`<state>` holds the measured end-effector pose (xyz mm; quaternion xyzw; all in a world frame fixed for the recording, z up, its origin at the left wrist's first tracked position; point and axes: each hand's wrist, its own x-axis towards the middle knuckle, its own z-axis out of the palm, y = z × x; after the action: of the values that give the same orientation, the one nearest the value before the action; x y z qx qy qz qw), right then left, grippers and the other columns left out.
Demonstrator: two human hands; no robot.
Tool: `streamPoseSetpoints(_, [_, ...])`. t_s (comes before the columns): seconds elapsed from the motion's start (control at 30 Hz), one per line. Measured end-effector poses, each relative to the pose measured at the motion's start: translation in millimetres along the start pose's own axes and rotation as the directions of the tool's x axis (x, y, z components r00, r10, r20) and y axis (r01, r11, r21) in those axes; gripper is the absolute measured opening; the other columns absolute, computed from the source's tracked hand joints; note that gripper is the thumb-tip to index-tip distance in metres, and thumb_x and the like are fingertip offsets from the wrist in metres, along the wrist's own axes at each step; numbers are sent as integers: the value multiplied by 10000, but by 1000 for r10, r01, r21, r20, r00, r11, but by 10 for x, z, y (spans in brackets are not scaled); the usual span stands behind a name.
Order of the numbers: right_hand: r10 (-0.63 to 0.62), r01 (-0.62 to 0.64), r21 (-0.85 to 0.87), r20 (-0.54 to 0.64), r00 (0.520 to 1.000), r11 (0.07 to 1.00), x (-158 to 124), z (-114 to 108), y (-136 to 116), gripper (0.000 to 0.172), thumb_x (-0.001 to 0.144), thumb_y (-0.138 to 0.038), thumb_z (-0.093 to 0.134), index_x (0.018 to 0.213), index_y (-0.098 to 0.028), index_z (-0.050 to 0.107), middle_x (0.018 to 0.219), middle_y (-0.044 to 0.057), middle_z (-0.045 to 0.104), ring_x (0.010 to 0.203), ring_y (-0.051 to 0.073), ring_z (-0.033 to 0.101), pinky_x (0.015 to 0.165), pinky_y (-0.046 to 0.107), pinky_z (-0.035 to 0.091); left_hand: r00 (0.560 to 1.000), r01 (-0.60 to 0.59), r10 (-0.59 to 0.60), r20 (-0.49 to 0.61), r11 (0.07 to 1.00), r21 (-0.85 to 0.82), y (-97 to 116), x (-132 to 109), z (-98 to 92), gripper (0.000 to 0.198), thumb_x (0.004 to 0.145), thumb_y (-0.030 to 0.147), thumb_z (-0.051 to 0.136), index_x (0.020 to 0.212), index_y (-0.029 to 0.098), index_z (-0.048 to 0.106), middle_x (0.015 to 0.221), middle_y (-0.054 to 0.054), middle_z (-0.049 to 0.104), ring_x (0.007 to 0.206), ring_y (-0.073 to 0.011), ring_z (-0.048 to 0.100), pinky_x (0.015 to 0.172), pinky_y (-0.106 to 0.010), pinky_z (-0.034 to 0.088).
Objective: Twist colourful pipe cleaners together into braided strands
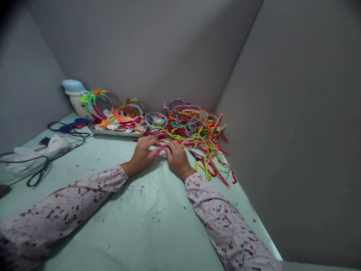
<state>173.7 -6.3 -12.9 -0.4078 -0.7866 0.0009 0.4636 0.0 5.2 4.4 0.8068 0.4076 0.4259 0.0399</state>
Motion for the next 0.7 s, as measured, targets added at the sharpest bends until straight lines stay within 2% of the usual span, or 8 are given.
streamPoseSetpoints(0.4, [-22,22,-17,17,1000,1000,-8,4,15,139,936,-224,465,962,-208,600,916,75,618,904,212,573,818,348,483,1000,27,-27,5,991,-129,-77,8,29,201,830,398,640,792,203,667,836,-30,680,842,-178,597,833,-339,425])
streamPoseSetpoints(0.7, [-24,25,-15,53,998,1000,-14,2,11,151,940,-225,461,971,-208,608,923,70,613,898,204,572,810,328,477,999,41,-45,-28,991,-130,-81,-5,60,222,828,410,645,767,197,658,823,-25,684,823,-173,609,823,-334,428])
